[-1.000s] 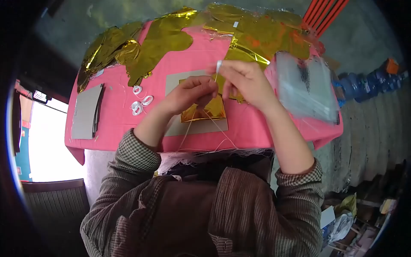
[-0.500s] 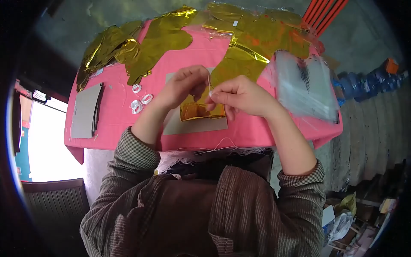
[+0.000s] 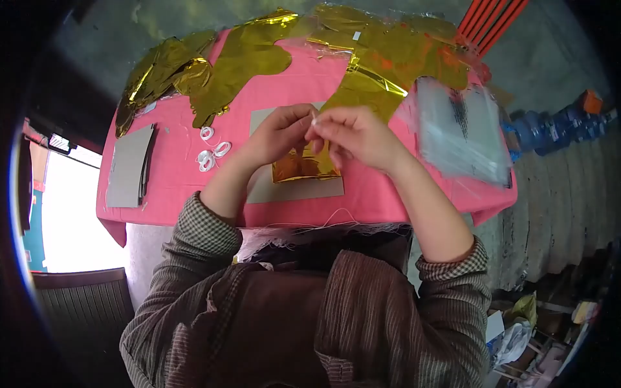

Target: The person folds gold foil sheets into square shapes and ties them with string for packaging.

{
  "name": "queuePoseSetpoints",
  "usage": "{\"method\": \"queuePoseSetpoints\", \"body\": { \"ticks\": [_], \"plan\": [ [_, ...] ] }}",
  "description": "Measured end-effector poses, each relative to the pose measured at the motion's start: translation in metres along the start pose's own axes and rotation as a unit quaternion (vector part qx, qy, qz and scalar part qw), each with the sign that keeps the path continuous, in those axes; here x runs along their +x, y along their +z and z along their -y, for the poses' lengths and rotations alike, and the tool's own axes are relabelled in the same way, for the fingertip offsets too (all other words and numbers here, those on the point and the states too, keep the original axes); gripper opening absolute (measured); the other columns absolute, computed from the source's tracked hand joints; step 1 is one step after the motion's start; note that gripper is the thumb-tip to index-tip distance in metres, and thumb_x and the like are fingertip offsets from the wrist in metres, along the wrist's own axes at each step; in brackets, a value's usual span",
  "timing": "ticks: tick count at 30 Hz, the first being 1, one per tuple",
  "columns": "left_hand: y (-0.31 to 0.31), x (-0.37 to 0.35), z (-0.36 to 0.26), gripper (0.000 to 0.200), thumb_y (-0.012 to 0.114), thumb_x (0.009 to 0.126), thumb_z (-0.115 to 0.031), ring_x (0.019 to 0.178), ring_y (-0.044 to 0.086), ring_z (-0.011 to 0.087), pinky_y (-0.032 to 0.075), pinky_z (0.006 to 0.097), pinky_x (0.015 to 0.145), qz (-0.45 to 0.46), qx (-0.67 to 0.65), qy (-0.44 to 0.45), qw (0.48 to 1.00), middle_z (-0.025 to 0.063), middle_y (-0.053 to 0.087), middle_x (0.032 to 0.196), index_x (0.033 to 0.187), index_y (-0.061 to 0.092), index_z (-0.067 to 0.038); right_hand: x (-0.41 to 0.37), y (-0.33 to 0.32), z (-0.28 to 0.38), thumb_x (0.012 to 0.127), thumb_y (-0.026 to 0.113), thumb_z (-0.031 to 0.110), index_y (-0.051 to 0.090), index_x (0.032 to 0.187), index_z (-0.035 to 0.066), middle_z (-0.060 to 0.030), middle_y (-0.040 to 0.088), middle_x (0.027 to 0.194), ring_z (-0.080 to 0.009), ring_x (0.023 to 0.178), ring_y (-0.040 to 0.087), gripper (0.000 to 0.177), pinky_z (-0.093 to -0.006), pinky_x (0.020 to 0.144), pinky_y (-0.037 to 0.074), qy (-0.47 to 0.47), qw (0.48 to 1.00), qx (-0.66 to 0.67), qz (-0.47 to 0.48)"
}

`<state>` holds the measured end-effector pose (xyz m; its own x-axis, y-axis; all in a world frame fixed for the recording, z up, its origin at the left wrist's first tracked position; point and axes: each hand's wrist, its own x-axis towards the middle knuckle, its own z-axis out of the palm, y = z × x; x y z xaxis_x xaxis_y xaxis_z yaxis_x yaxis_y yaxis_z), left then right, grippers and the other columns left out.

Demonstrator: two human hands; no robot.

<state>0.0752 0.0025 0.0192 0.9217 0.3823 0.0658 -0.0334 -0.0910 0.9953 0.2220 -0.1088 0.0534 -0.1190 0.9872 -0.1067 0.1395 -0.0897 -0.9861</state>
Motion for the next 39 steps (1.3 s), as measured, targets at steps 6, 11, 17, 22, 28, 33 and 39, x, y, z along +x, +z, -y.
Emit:
{"method": "queuePoseSetpoints", "body": {
  "ticks": [6, 11, 17, 22, 28, 33, 39],
  "plan": [
    [0.005, 0.001, -0.002, 0.023, 0.044, 0.092, -0.023, 0.057, 0.045, 0.0042, 0.041, 0.0181, 0.047, 0.005, -0.027, -0.024, 0.999, -0.0025, 0.046, 0.062, 0.084, 0.055, -0.004, 0.004, -0.004, -0.005, 0.089, 0.048, 0.019, 0.058, 0.098, -0.004, -0.0074, 0.063, 0.083, -0.0077, 0.047, 0.052, 0.026, -0.0172, 0.041, 0.039, -0.045, 0.983, 0.109, -0.141],
    [0.004, 0.001, 0.0, 0.024, 0.045, 0.091, -0.022, 0.054, 0.046, 0.0045, 0.041, 0.0188, 0.044, -0.011, -0.035, -0.042, 0.998, -0.0016, 0.048, 0.061, 0.085, 0.058, -0.002, 0.006, 0.002, -0.01, 0.09, 0.046, 0.018, 0.055, 0.109, 0.0, -0.0075, 0.063, 0.092, -0.0064, 0.045, 0.052, 0.027, -0.0163, 0.04, 0.037, -0.122, 0.973, 0.086, -0.176],
    [0.007, 0.001, 0.005, 0.018, 0.051, 0.086, -0.016, 0.054, 0.049, 0.0054, 0.042, 0.0194, 0.046, -0.109, 0.073, 0.04, 0.991, -0.0007, 0.052, 0.063, 0.08, 0.059, -0.001, 0.004, 0.014, -0.013, 0.087, 0.048, 0.008, 0.058, 0.104, 0.0, -0.0047, 0.061, 0.077, -0.0057, 0.045, 0.051, 0.021, -0.0176, 0.041, 0.038, -0.03, 0.981, -0.069, -0.181],
    [0.006, 0.001, 0.013, 0.013, 0.063, 0.073, -0.01, 0.052, 0.051, 0.0135, 0.041, 0.0269, 0.048, -0.125, 0.31, 0.185, 0.924, 0.0077, 0.051, 0.06, 0.078, 0.056, 0.001, 0.002, 0.0, -0.008, 0.086, 0.048, 0.008, 0.057, 0.09, -0.002, -0.004, 0.06, 0.071, -0.0066, 0.046, 0.051, 0.013, -0.0184, 0.042, 0.039, 0.023, 0.981, -0.147, -0.121],
    [0.011, 0.004, 0.007, 0.011, 0.054, 0.084, -0.004, 0.065, 0.054, 0.0086, 0.046, 0.0219, 0.058, -0.057, -0.012, 0.113, 0.992, 0.0021, 0.057, 0.073, 0.094, 0.056, 0.001, -0.006, -0.008, -0.002, 0.088, 0.047, 0.013, 0.054, 0.082, 0.001, -0.0033, 0.057, 0.064, -0.0093, 0.047, 0.054, 0.015, -0.0175, 0.042, 0.038, 0.078, 0.997, -0.025, -0.012],
    [0.003, 0.001, 0.0, 0.016, 0.053, 0.085, -0.003, 0.072, 0.056, 0.0101, 0.048, 0.0225, 0.064, -0.002, -0.048, 0.075, 0.996, 0.004, 0.058, 0.081, 0.1, 0.054, 0.002, -0.006, -0.014, -0.006, 0.087, 0.048, 0.016, 0.053, 0.083, 0.002, -0.0041, 0.057, 0.064, -0.0123, 0.046, 0.056, 0.016, -0.0178, 0.039, 0.038, 0.055, 0.993, 0.107, 0.013],
    [0.002, 0.001, 0.002, 0.01, 0.054, 0.083, -0.001, 0.076, 0.057, 0.0105, 0.049, 0.0235, 0.066, 0.031, -0.092, 0.068, 0.993, 0.0039, 0.058, 0.083, 0.093, 0.052, 0.0, -0.009, -0.017, -0.006, 0.084, 0.051, 0.012, 0.053, 0.083, 0.002, -0.0052, 0.058, 0.064, -0.0143, 0.046, 0.057, 0.01, -0.0187, 0.038, 0.039, 0.065, 0.985, 0.158, 0.018]
  ]
}}
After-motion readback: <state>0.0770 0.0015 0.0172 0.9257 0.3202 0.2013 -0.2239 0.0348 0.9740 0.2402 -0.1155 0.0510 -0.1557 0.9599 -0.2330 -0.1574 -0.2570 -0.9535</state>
